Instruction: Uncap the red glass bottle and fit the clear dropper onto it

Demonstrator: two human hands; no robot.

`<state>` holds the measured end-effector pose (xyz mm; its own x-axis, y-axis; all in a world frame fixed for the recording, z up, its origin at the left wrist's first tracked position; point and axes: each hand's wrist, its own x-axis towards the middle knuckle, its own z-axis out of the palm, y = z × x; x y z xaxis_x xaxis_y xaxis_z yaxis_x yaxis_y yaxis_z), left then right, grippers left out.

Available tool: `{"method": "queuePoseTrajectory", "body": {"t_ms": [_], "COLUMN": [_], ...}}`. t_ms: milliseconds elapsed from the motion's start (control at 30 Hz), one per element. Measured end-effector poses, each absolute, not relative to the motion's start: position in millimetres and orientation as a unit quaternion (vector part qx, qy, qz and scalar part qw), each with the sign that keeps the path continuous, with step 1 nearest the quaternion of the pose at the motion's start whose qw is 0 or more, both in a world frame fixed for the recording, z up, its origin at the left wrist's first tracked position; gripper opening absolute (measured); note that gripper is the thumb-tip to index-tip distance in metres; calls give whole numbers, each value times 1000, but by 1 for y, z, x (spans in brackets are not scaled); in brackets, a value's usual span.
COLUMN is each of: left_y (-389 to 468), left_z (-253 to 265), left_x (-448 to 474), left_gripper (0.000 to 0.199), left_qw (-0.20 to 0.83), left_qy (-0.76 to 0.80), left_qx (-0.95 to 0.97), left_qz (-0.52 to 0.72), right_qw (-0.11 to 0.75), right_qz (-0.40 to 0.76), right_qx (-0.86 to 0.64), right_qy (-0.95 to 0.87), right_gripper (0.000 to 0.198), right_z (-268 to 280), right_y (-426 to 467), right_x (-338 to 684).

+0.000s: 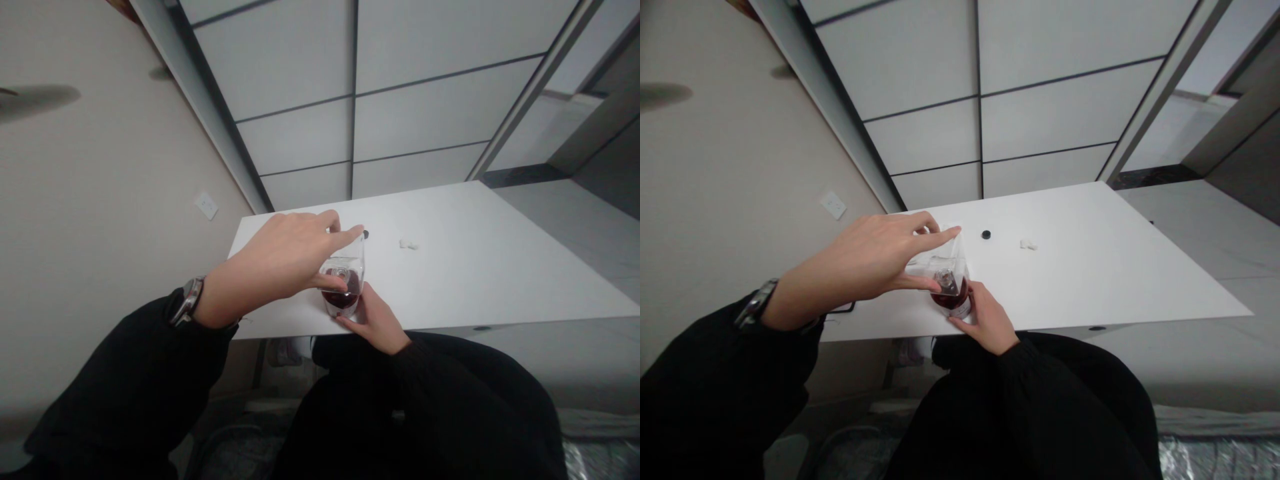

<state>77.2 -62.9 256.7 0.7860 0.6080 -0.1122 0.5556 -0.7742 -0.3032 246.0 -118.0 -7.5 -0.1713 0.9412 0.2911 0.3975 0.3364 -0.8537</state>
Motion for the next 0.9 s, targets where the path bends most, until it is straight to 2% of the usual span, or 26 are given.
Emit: {"method": "queuePoseTrajectory", "body": {"t_ms": [900], "left_y": [-63], "left_z": [257], "left_x": [79], "left_gripper": [69], "left_qw": [115], "left_qy": [-323], "left_qx": [-934], "left_qz": [101], "right_qw": [429], "right_qz": [330], "right_qx": [-478], "right_qy": [-692], "right_gripper": [75], "right_z": [-5], "right_y": [-118], "right_x": [246]}}
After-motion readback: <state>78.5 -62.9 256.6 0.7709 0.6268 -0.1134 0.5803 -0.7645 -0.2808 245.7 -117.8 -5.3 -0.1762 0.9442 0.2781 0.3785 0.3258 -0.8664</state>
